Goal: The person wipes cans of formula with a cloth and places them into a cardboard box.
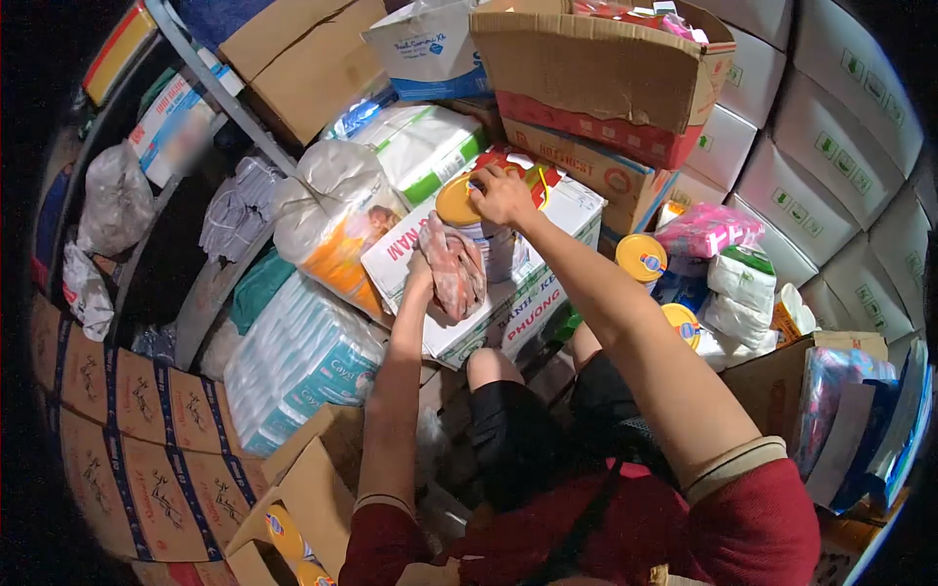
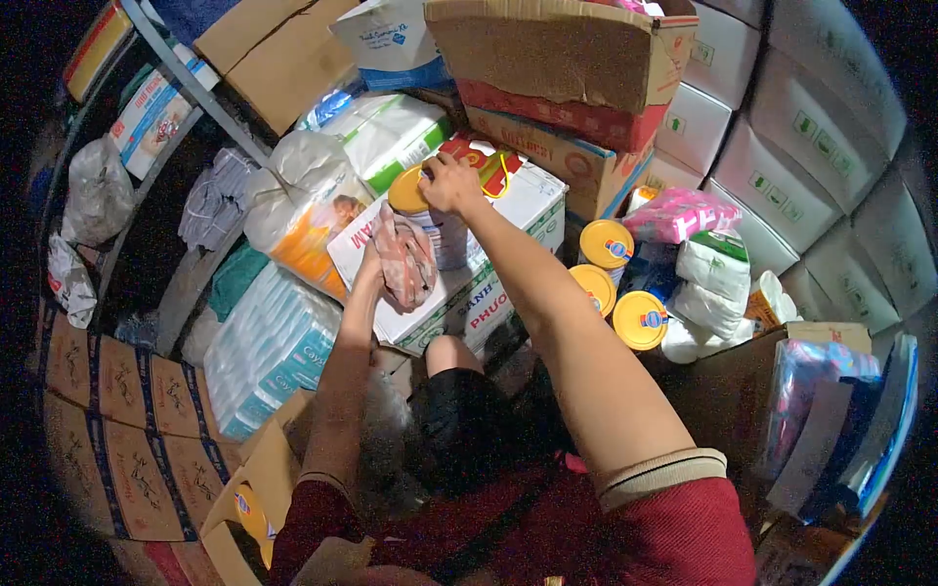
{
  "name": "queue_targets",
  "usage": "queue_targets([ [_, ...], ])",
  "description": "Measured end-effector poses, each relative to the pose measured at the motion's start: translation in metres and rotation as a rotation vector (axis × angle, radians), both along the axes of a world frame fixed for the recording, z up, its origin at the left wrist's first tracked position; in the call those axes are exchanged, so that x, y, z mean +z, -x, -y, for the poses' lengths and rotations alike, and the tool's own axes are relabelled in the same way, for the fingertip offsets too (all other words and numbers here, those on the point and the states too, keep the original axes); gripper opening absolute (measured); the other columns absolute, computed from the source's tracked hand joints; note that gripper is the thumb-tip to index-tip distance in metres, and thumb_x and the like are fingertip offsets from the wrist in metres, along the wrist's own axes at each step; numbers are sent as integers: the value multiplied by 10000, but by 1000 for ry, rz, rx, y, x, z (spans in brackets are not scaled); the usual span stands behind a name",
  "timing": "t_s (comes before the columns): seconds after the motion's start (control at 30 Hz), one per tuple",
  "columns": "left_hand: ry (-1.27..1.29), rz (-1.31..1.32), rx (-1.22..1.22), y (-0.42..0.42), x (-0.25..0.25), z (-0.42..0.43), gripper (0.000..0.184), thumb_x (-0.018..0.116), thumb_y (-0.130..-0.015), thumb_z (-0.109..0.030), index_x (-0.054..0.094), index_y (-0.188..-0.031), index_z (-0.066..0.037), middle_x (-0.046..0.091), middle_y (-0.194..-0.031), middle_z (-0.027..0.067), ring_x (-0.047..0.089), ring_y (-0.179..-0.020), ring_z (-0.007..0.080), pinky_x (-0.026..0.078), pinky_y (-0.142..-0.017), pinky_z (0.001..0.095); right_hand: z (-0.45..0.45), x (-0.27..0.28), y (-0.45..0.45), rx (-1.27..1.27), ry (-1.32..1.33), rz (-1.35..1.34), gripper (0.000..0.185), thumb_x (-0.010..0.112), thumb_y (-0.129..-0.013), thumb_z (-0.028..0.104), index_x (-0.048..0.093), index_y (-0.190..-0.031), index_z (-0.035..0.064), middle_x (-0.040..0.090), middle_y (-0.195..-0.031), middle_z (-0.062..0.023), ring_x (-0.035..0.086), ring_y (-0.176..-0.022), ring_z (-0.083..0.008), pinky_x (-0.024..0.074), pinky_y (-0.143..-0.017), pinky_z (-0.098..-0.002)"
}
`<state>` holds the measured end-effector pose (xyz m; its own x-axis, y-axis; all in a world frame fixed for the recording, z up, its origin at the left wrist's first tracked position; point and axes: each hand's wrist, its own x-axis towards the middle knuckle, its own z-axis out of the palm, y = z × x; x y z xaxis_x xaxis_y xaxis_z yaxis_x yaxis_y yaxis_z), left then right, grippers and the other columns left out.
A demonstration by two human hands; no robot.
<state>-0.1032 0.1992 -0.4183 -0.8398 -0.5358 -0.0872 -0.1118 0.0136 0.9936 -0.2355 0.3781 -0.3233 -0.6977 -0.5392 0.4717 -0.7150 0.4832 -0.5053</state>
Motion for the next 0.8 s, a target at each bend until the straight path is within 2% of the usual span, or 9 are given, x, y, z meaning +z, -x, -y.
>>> queue_targets([
  [0.07,-2,-16,74,-12,32,-19,314,436,-895,-279,531,-1041,-17,589,-824,53,579,-729,143,477,-611,272,1,4,-3,-2,-7,24,429,455,-760,389,553,-1106,154,496,-1186,-114,491,-1012,-370,402,-873,-444],
  [0.1,-13,20,11,-22,52,-24,343,537,-818,-216,517,-1066,20,586,-964,108,560,-769,152,460,-661,301,0,9,-6,-2,-28,65,440,436,-769,403,552,-1112,152,499,-1184,-114,483,-1026,-369,398,-879,-444],
  [0.2,297,21,-133,-41,89,-46,322,542,-817,-223,540,-1028,21,600,-878,95,562,-736,162,465,-631,309,2,6,0,5,-45,75,450,419,-777,417,550,-1117,152,494,-1189,-111,472,-1043,-369,395,-890,-436],
  [0.33,499,-224,275,-45,129,-52,252,529,-812,-206,582,-904,23,595,-743,63,542,-673,161,451,-601,304,4,9,-3,41,-123,110,475,405,-784,460,547,-1122,157,478,-1212,-101,431,-1087,-389,372,-907,-493],
  [0.4,295,-85,251,-70,214,-90,230,541,-789,-177,578,-880,31,596,-798,71,534,-682,156,446,-617,300,3,16,-6,39,-99,196,532,343,-811,528,544,-1138,159,469,-1233,-124,412,-1114,-408,346,-930,-504],
  [0.47,474,-298,125,-68,234,-76,248,557,-771,-184,576,-873,41,594,-796,79,538,-697,154,445,-612,304,22,2,24,106,62,322,584,290,-831,557,546,-1144,135,472,-1233,-153,405,-1136,-405,331,-955,-473],
  [0.57,567,-222,53,-62,247,-81,262,532,-814,-188,592,-972,11,603,-871,51,552,-753,127,443,-662,273,0,37,12,351,555,698,702,366,-801,628,434,-1258,100,468,-1242,-166,462,-1124,-301,351,-945,-372],
  [0.7,840,-170,-12,-26,239,-90,249,570,-815,-190,599,-931,28,616,-879,74,567,-784,131,452,-682,285,-78,115,-62,749,573,1197,700,506,-796,533,309,-1332,129,507,-1167,-89,516,-997,-174,409,-857,-315],
  [0.8,460,-115,-206,2,237,-110,315,562,-842,-267,587,-929,35,615,-871,99,572,-786,138,456,-682,281,-73,110,-65,837,686,713,523,613,-776,221,431,-1234,46,553,-1054,-38,533,-899,-109,450,-774,-226],
])
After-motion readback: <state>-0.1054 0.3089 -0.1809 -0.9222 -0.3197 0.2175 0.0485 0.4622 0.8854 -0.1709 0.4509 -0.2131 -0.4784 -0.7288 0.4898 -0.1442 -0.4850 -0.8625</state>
